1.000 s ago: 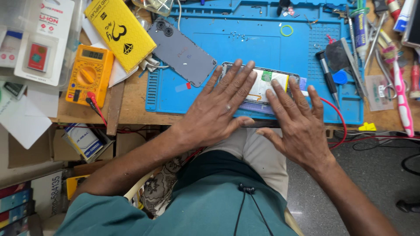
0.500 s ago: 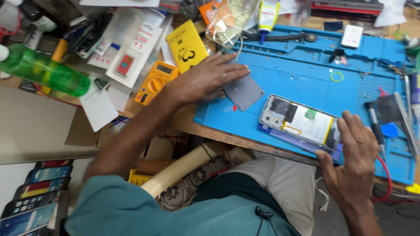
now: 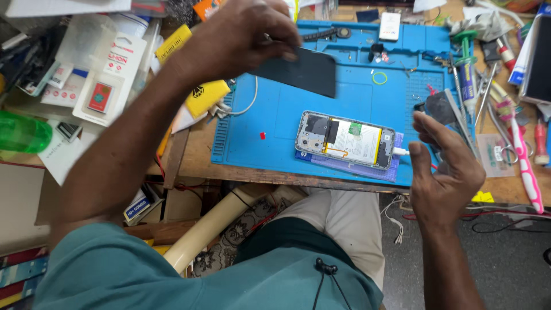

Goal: The person works on a disassembled smartphone placed on a blue mat. They use a screwdriver to manipulate internal components, specifically focusing on the camera module area. The person also handles a separate grey back cover, inspecting it before setting it aside.

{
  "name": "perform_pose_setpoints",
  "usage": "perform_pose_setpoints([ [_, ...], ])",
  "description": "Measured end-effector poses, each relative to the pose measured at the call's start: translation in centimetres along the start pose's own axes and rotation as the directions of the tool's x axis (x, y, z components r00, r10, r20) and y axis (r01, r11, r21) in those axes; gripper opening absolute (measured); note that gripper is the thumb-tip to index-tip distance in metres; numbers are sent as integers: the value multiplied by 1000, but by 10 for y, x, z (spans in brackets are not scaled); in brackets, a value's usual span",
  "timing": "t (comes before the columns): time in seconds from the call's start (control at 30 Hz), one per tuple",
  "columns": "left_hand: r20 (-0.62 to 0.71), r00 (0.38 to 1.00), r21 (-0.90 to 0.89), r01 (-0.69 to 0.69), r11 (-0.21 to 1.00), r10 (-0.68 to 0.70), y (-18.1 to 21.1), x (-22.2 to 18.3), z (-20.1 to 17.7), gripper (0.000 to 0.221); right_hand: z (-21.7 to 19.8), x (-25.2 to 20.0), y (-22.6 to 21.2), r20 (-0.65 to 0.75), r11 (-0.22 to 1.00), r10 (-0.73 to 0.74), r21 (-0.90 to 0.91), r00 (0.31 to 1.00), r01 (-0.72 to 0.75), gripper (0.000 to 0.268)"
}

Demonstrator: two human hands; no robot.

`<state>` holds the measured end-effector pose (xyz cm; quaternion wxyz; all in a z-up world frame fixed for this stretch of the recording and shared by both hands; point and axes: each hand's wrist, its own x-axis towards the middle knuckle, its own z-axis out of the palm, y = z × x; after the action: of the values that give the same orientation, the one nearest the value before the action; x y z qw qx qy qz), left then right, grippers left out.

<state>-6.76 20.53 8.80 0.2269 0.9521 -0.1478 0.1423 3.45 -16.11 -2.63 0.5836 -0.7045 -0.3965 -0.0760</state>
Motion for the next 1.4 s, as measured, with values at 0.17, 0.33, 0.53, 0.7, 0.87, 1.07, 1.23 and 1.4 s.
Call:
perform_pose_setpoints([
  [0.17,-58,996,-100,56,993,-62,53,29,31,15,25,49,-21,71,978,76,186,995,-89,31],
  [0.33,-28,998,-96,60,994,-63,68,33,43,19,41,49,-7,81,916,200,338,976,-215,14],
  [0.53,12,995,-159,100,982,-99,73,30,58,19,35,40,-5,44,927,267,260,963,-269,17],
  [0.7,58,988,-157,152,976,-144,78,32,64,20,36,43,-12,47,931,287,219,957,-290,20],
  [0.87,68,993,-187,103,977,-92,79,28,70,20,37,34,-10,54,937,256,232,965,-262,30],
  [1.07,118,981,-146,169,975,-152,76,25,73,22,30,40,-17,143,878,268,372,953,-302,25],
  [1.23,125,984,-166,145,975,-126,78,24,80,21,31,34,-8,149,947,277,125,949,-296,23],
  [1.4,145,983,-173,136,976,-111,81,22,82,21,42,21,4,16,963,214,166,977,-213,27],
])
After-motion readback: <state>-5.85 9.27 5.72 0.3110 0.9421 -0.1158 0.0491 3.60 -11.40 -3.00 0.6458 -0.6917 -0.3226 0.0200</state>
